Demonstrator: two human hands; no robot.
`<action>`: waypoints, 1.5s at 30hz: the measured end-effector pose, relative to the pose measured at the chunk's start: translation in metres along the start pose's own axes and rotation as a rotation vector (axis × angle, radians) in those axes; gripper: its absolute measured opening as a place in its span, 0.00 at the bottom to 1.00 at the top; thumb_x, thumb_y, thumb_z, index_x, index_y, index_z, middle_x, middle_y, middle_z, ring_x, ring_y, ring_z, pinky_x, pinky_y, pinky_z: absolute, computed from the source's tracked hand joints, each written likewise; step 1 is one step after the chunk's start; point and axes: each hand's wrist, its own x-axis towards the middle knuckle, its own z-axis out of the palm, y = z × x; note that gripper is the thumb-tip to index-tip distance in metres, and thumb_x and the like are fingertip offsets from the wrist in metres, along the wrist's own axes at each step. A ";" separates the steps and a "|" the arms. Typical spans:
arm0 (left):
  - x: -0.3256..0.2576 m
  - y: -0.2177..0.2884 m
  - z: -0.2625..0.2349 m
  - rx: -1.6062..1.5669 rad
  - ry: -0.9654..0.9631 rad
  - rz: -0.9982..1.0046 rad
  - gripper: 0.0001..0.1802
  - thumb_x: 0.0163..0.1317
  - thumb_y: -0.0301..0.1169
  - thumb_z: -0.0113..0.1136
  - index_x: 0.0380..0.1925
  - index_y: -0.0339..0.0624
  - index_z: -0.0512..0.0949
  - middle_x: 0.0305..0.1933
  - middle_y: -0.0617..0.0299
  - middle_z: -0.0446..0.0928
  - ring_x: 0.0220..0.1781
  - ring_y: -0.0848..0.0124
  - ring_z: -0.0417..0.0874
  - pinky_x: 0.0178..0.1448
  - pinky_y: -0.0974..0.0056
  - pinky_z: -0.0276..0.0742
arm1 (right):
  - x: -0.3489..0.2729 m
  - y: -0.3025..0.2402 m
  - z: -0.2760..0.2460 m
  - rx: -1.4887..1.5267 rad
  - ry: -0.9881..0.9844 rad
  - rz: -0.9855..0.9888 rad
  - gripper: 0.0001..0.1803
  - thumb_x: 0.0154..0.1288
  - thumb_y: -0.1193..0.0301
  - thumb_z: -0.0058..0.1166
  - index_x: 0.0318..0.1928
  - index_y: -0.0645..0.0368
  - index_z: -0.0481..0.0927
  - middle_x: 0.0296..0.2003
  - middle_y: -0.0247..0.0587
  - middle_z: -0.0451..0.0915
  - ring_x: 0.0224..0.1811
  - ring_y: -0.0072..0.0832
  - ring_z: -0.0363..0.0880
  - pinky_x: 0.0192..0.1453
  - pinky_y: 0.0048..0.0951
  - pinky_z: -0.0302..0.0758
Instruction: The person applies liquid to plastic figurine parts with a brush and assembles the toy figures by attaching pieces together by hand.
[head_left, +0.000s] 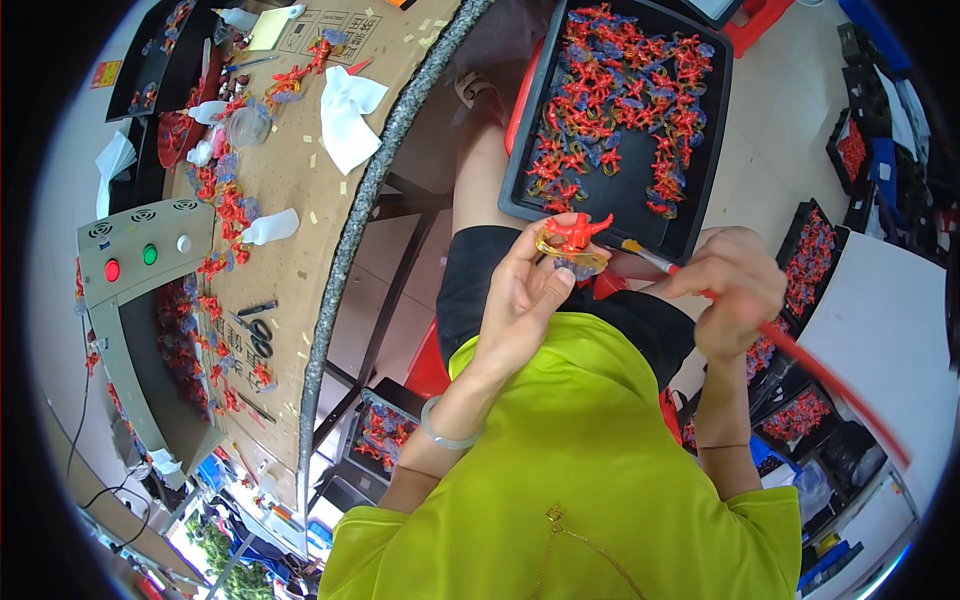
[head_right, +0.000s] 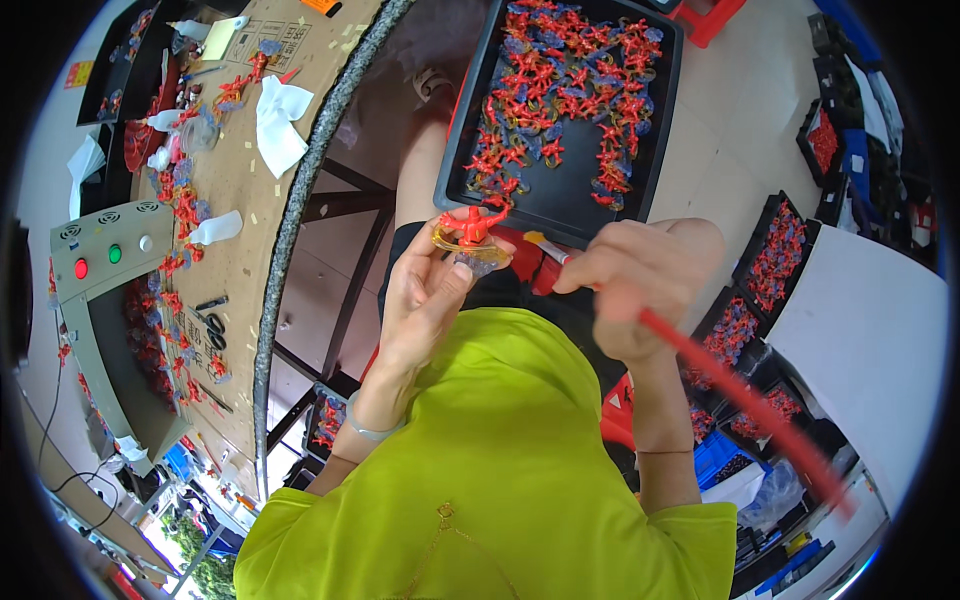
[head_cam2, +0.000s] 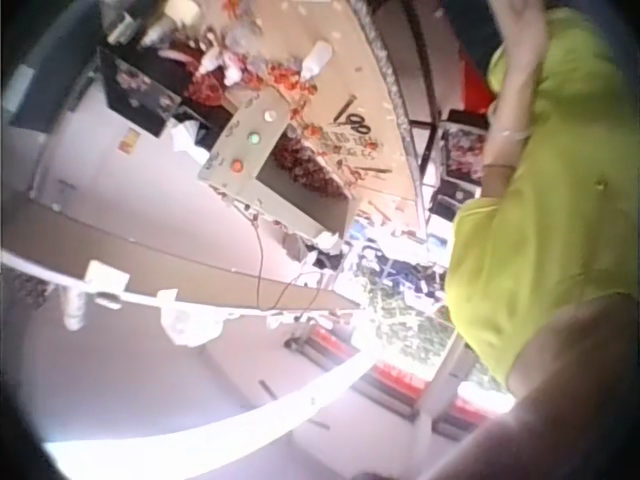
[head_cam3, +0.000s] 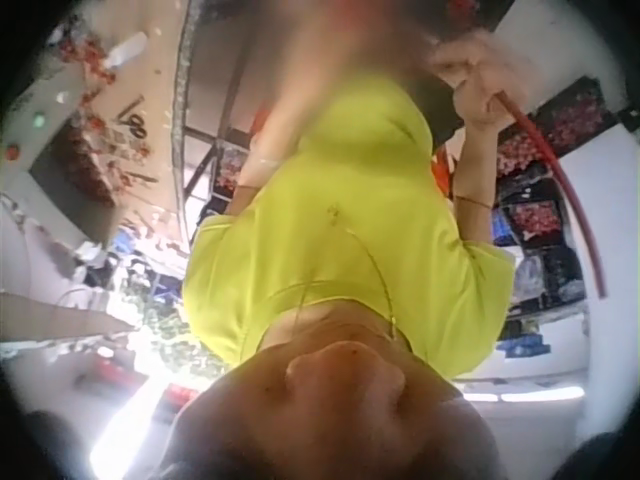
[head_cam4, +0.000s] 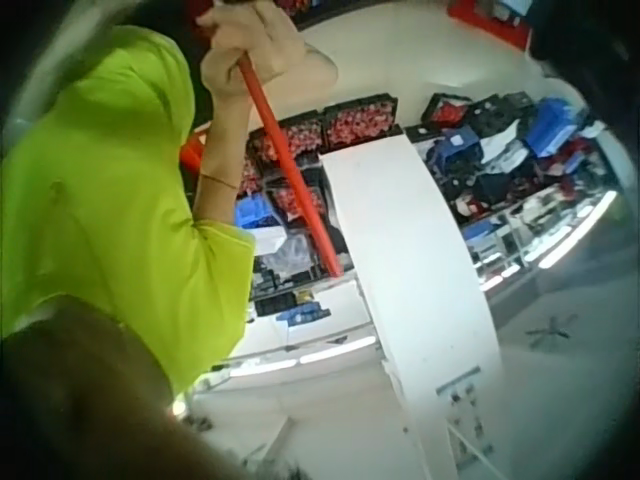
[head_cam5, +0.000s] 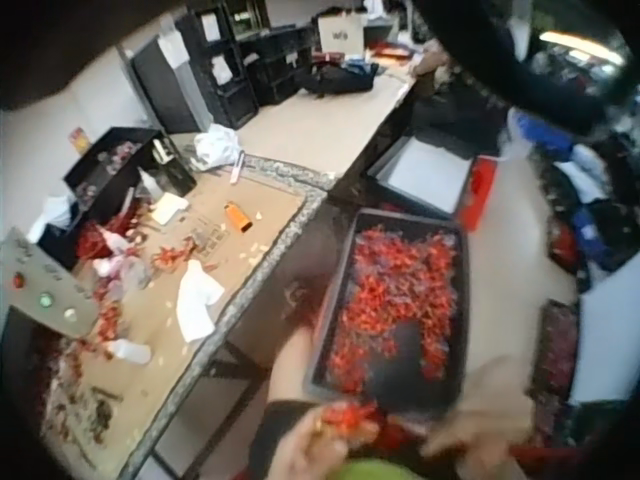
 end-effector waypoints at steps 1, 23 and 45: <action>0.000 -0.001 0.001 -0.047 0.009 -0.023 0.24 0.63 0.17 0.46 0.60 0.31 0.60 0.54 0.52 0.71 0.58 0.65 0.74 0.65 0.62 0.65 | -0.002 0.002 -0.005 0.178 0.025 0.026 0.40 0.74 0.48 0.24 0.17 0.61 0.79 0.18 0.35 0.75 0.17 0.22 0.66 0.25 0.24 0.62; 0.003 0.001 0.008 -0.075 -0.014 0.038 0.24 0.63 0.18 0.48 0.59 0.35 0.58 0.56 0.54 0.67 0.59 0.69 0.72 0.65 0.64 0.65 | -0.011 0.028 0.052 1.132 0.042 0.654 0.09 0.56 0.84 0.59 0.36 0.63 0.73 0.36 0.40 0.79 0.41 0.22 0.79 0.49 0.24 0.76; 0.010 -0.001 0.012 0.248 0.134 0.210 0.41 0.42 0.21 0.74 0.60 0.35 0.66 0.48 0.62 0.74 0.49 0.75 0.76 0.58 0.70 0.72 | -0.024 0.007 0.041 0.838 0.124 0.386 0.12 0.54 0.90 0.56 0.36 0.66 0.72 0.40 0.46 0.76 0.46 0.25 0.77 0.50 0.25 0.76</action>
